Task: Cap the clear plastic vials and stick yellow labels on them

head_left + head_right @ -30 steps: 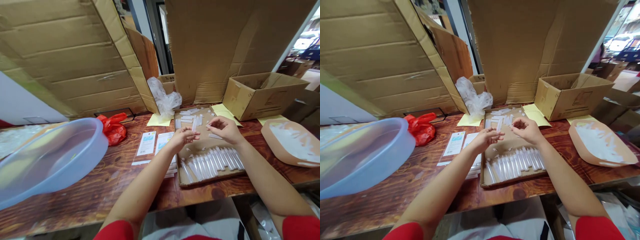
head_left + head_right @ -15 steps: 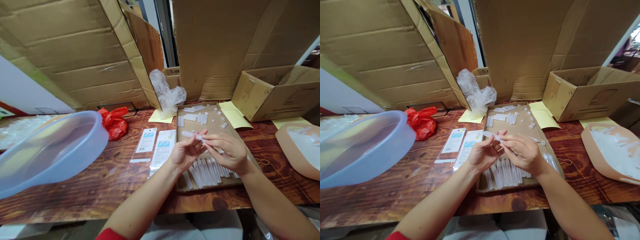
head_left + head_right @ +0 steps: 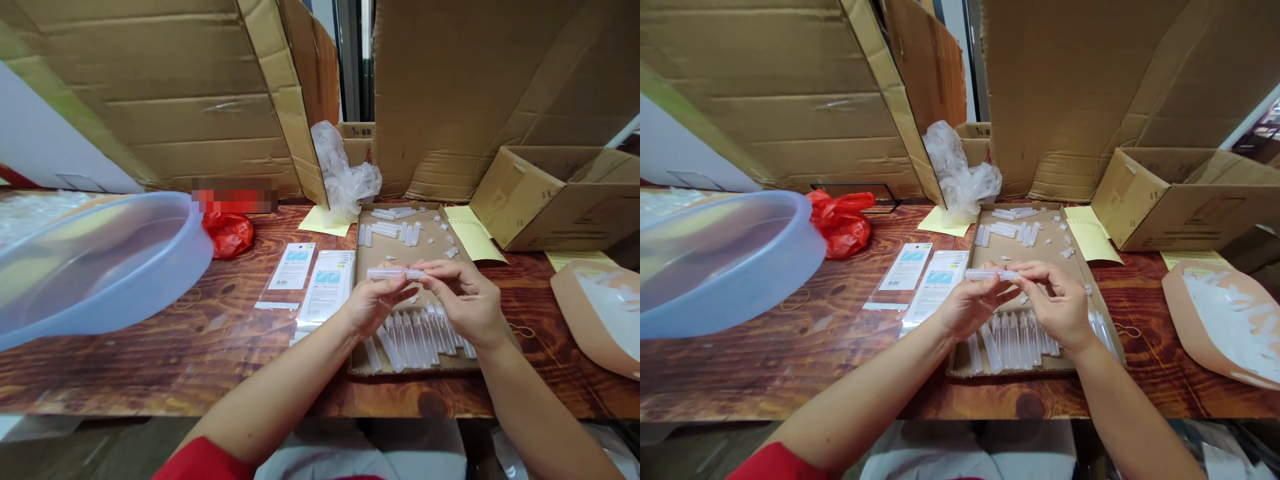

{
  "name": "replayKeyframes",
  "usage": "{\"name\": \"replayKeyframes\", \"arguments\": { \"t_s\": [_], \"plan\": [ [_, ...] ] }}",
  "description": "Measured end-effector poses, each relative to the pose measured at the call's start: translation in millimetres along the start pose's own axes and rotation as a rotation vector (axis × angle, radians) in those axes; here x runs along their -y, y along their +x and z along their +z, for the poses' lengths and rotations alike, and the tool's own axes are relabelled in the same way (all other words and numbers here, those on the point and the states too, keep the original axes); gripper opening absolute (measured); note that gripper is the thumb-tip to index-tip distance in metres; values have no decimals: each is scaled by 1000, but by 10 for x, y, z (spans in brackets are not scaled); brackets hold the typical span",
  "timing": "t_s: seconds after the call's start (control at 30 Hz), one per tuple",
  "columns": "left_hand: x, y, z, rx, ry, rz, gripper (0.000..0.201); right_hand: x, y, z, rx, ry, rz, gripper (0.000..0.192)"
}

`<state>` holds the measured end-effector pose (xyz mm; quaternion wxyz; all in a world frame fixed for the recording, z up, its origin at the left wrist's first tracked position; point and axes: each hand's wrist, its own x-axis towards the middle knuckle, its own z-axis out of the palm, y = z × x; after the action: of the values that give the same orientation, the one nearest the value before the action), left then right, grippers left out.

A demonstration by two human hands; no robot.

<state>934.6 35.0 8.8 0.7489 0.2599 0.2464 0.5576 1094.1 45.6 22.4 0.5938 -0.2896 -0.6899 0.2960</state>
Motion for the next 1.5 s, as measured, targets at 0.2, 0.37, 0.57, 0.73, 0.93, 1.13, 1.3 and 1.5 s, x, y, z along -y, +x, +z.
{"name": "replayKeyframes", "arguments": {
  "t_s": [0.2,0.37,0.57,0.73,0.93,1.13,1.3,1.5],
  "plan": [
    [-140,98,-170,1,495,154,33,-96,44,-17,63,129,145,16],
    [-340,63,-246,161,925,275,50,-114,56,-32,64,158,149,15],
    [-438,24,-194,155,992,132,54,-121,59,-74,88,178,182,8],
    [-430,-3,-149,170,982,87,53,-162,89,-132,143,271,304,14],
    [-335,-10,-148,169,980,155,50,-169,79,-101,170,350,456,25],
    [-205,99,-192,116,916,108,53,-196,394,-600,487,-148,465,30],
    [-182,161,-232,82,859,70,49,-454,543,-1271,781,-961,233,26],
    [-201,158,-269,62,785,-19,50,-677,423,-1359,929,-1061,271,21]
  ]
}}
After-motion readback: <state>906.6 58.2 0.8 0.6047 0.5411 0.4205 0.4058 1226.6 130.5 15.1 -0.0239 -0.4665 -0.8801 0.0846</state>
